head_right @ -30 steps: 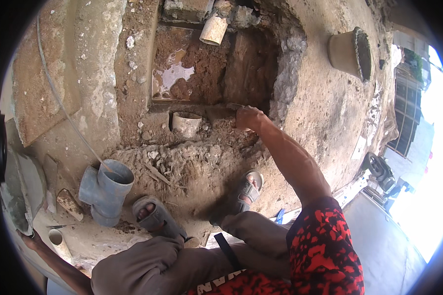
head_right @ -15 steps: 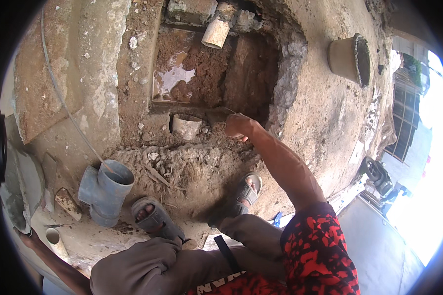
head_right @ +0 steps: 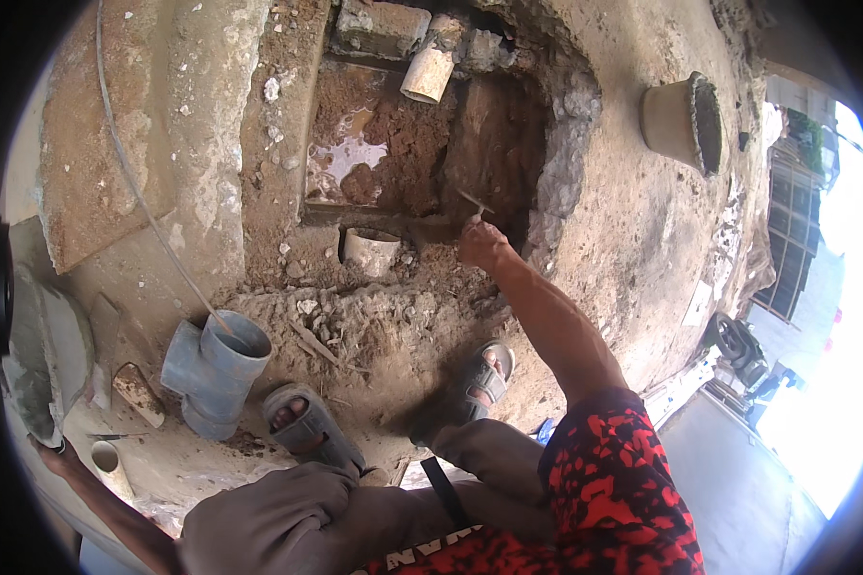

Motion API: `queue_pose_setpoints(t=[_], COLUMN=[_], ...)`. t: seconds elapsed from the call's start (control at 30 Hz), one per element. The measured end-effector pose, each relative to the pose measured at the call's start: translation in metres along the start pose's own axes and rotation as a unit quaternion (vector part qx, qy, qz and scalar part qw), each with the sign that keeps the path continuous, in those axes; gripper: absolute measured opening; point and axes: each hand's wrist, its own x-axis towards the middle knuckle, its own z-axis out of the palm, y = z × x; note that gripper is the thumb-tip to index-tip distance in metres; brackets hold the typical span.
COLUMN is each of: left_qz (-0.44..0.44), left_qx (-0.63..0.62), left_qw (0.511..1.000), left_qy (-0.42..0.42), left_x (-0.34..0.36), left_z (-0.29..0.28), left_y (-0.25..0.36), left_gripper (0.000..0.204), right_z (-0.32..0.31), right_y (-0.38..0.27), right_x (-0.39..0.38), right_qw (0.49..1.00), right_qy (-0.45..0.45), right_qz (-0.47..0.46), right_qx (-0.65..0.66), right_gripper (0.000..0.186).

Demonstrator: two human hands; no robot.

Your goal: The person uses a trowel to apply cement mortar from a bucket into a hole in the ground containing PVC pipes.

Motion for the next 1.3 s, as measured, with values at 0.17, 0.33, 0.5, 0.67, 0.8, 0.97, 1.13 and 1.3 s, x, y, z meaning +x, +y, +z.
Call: queue_pose_setpoints(t=[0.17,0.33,0.5,0.67,0.8,0.97,1.13,1.3], left_qz=[-0.002,-0.025,-0.024,-0.065,-0.03,-0.043,-0.056,-0.018], left_qx=[-0.014,-0.03,-0.034,-0.061,-0.113,-0.187,-0.291,-0.372], left_qw=[1.0,0.998,0.998,0.992,0.989,0.978,0.954,0.927], left_qy=[-0.005,-0.039,-0.048,-0.087,-0.092,-0.084,-0.053,-0.051], left_x=[-0.025,-0.046,-0.076,-0.119,-0.077,-0.112,-0.131,-0.147], left_z=[0.019,0.055,0.055,0.078,0.052,0.077,0.084,0.126], left_y=[0.01,-0.003,0.021,0.017,0.01,0.025,0.027,0.043], left_gripper=[0.047,0.047,0.047,0.047,0.05,0.054,0.054,0.051], right_z=[0.012,0.055,0.015,0.036,0.022,-0.056,-0.106,-0.137], right_y=[0.01,0.035,0.029,0.024,0.077,0.06,-0.024,-0.106], right_x=[0.01,0.044,0.011,0.004,-0.006,-0.067,-0.147,-0.24], right_qw=[0.995,0.994,0.99,0.992,0.971,0.941,0.792,0.683], right_qy=[0.09,0.039,0.134,0.011,0.108,0.098,0.073,0.083], right_qz=[-0.035,-0.014,0.0,-0.088,-0.202,-0.208,-0.335,-0.49], right_qx=[0.033,-0.104,0.051,-0.095,-0.07,0.249,0.505,0.536], right_gripper=[0.052,0.065,0.051,0.037,0.038,0.052,0.059,0.067])
